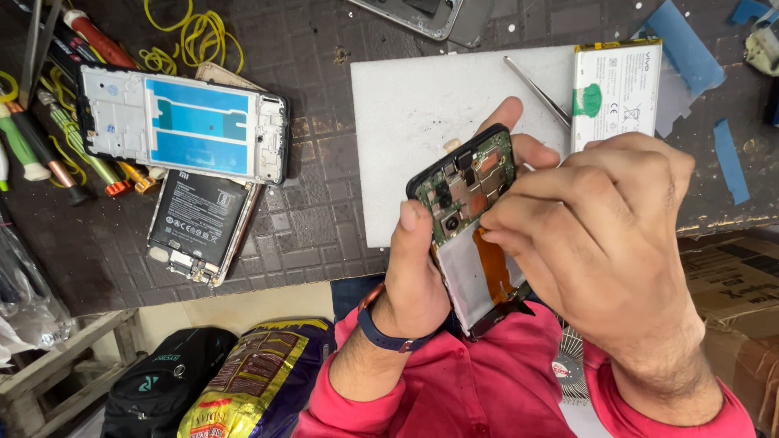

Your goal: The person reassembles a smartphone by connecting ribbon cables, installing a battery, and applying adhesive to the frame. They use tweezers and a plastic spudger to manipulate small components and secure the battery.

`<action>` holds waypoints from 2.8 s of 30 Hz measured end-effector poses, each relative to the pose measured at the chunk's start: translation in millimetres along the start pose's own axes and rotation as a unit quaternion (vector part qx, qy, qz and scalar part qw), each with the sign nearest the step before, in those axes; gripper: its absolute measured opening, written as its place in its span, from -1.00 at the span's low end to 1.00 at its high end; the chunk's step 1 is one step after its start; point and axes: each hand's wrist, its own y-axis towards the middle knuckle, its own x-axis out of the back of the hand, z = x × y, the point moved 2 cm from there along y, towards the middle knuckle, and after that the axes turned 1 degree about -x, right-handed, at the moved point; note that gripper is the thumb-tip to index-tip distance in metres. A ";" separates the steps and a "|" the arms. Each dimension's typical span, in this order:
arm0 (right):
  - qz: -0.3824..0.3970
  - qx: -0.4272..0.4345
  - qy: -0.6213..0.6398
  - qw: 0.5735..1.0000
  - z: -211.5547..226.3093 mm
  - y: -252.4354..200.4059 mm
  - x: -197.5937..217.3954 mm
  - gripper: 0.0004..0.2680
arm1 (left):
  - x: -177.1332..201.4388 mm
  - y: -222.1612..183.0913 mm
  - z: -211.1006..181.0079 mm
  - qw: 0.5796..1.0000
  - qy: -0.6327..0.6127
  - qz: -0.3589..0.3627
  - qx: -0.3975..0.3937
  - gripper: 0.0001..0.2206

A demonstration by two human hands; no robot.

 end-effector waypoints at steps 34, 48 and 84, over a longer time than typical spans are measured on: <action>-0.008 0.004 0.050 0.999 -4.9 -4.1 -18.0 -0.77 | 14.3 9.6 0.4 1.000 0.024 -0.007 0.009 -0.19; -0.017 0.033 -0.038 0.999 -6.0 -5.8 -34.5 -0.80 | 22.9 7.3 13.9 0.999 -0.034 -0.005 0.028 -0.25; -0.071 -0.234 0.316 0.917 20.2 -51.6 -28.7 -0.89 | 11.1 3.2 0.8 0.999 -0.020 0.008 -0.025 -0.11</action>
